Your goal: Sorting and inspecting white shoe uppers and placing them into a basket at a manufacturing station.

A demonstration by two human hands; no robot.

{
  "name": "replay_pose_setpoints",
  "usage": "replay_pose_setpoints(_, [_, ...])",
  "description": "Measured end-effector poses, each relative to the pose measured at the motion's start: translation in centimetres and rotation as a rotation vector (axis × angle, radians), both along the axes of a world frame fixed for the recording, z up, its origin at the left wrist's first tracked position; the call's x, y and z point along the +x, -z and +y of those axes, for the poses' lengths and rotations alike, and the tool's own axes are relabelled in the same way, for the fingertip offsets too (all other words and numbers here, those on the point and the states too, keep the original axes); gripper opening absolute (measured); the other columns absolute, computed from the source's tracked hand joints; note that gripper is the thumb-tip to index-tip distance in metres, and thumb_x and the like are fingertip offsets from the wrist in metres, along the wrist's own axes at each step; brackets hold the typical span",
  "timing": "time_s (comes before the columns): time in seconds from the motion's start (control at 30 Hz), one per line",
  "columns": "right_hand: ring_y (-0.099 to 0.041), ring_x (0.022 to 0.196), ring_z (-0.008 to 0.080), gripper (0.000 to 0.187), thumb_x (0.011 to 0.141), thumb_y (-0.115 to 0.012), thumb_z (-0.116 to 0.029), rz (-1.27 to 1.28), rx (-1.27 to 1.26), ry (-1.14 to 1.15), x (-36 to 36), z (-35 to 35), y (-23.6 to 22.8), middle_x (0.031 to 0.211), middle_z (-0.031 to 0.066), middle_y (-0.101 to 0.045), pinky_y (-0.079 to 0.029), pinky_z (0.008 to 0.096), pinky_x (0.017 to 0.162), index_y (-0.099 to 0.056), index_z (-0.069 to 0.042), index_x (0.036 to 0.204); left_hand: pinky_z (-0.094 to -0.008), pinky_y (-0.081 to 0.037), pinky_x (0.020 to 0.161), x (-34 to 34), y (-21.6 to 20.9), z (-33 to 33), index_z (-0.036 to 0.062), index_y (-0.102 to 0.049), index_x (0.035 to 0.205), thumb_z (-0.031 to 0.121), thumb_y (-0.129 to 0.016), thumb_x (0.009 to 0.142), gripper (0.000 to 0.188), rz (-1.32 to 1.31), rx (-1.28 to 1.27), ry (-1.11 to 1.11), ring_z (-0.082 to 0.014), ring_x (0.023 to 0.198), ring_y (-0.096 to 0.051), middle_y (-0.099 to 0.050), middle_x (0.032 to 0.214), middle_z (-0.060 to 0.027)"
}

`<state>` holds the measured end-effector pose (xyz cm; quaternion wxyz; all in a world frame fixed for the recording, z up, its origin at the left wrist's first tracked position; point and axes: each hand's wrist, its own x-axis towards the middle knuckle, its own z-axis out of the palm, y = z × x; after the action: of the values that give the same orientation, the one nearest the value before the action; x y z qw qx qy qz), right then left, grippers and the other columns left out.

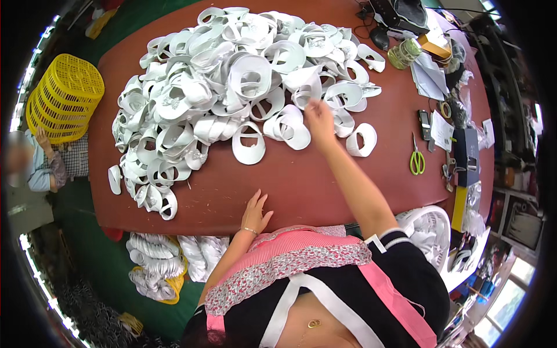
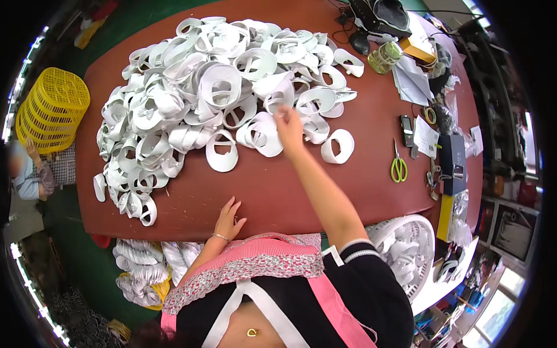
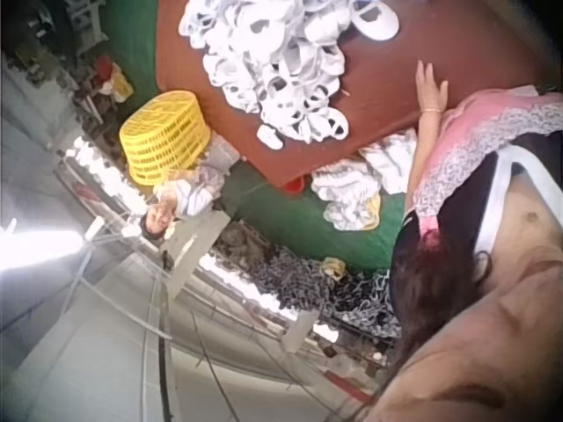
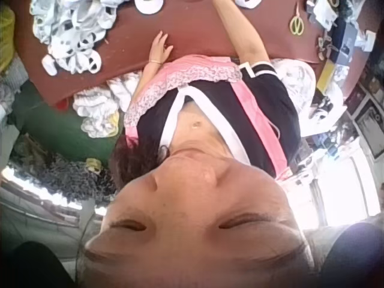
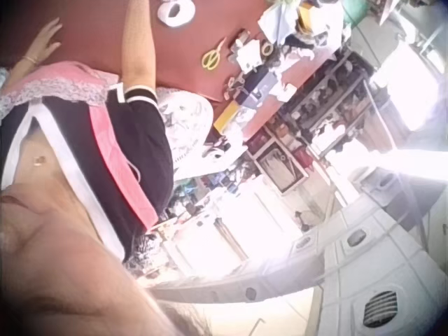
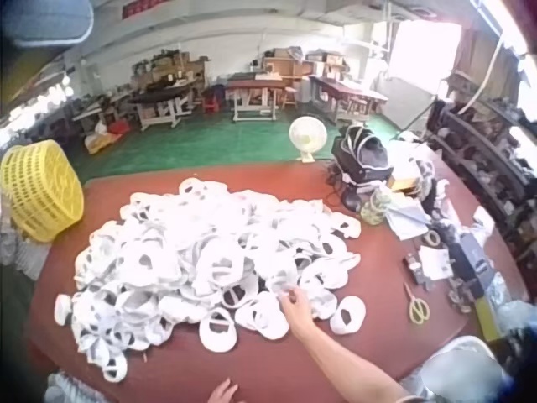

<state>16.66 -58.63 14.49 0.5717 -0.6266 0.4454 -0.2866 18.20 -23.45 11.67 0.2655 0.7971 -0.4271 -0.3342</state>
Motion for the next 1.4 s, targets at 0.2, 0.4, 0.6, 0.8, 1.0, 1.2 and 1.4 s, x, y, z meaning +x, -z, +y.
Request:
replay_pose_setpoints(0.2, [-0.052,0.086,0.0107,0.017,0.091,-0.057,-0.021,-0.295,0.314,0.147,6.8,-2.5,-6.3,0.092,-0.0002,-0.06,-0.039,0.0283,0.079,-0.061,-0.007,0.1,-0.039,-0.038,0.101,4.4,0.0,9.3,0.0039,-0.053,0.12,0.017,-0.064,0.081,0.043,0.04,-0.034,0.039,-0.0328,0.121,-0.045,-0.047,0.132,-0.0141])
replay_pose_setpoints(0.4, [-0.058,0.101,0.0194,0.034,0.095,-0.044,-0.026,-0.717,0.572,-0.016,1.5,6.2,-11.1,0.105,0.0079,-0.061,-0.047,0.0379,0.09,-0.054,-0.002,0.117,-0.0391,-0.047,0.087,8.4,1.2,10.4,0.0047,-0.057,0.116,0.017,-0.064,0.08,0.039,0.126,-0.071,0.016,-0.0325,0.103,-0.057,-0.059,0.113,-0.0144])
replay_pose_setpoints(0.6, [-0.057,0.07,0.0119,0.028,0.088,-0.06,-0.027,0.213,0.744,-0.21,-4.1,21.8,-5.6,0.086,0.0047,-0.063,-0.046,0.031,0.06,-0.062,-0.002,0.098,-0.0397,-0.049,0.078,11.0,2.6,8.3,0.0064,-0.058,0.111,0.02,-0.066,0.079,0.036,0.029,-0.03,0.005,-0.0304,0.091,-0.061,-0.061,0.1,-0.0141])
replay_pose_setpoints(0.8, [-0.061,0.073,0.019,0.037,0.082,-0.07,-0.028,0.255,0.138,-0.323,-4.7,22.5,-7.2,0.086,0.0129,-0.064,-0.049,0.0312,0.066,-0.058,0.002,0.099,-0.0418,-0.048,0.083,10.6,2.2,7.3,0.0076,-0.057,0.112,0.022,-0.066,0.079,0.037,0.004,0.024,0.031,-0.0335,0.098,-0.057,-0.058,0.104,-0.0139])
replay_pose_setpoints(1.0, [-0.059,0.088,0.0278,0.04,0.08,-0.069,-0.025,0.328,-0.815,-0.367,1.7,18.9,-5.7,0.097,0.0164,-0.06,-0.046,0.0373,0.079,-0.054,-0.002,0.109,-0.0418,-0.045,0.09,9.2,2.1,11.0,0.0069,-0.055,0.116,0.018,-0.065,0.078,0.04,-0.046,-0.125,0.058,-0.0339,0.107,-0.05,-0.052,0.114,-0.0137])
replay_pose_setpoints(1.2, [-0.059,0.073,0.0134,0.042,0.08,-0.066,-0.012,0.357,-0.262,-0.184,9.6,11.4,-0.7,0.082,0.0065,-0.063,-0.047,0.0301,0.064,-0.057,-0.008,0.121,-0.04,-0.043,0.091,6.0,0.9,15.5,0.0049,-0.056,0.114,0.02,-0.065,0.078,0.039,-0.044,0.015,-0.073,-0.0353,0.105,-0.05,-0.052,0.111,-0.0151])
replay_pose_setpoints(1.4, [-0.055,0.069,0.0153,0.033,0.073,-0.073,-0.015,0.256,-0.28,-0.206,15.8,7.7,1.7,0.076,0.0082,-0.061,-0.046,0.0318,0.062,-0.058,-0.004,0.1,-0.0401,-0.043,0.091,1.0,0.1,19.6,0.0055,-0.056,0.112,0.016,-0.067,0.075,0.04,-0.069,-0.061,-0.332,-0.0339,0.109,-0.049,-0.05,0.117,-0.0122])
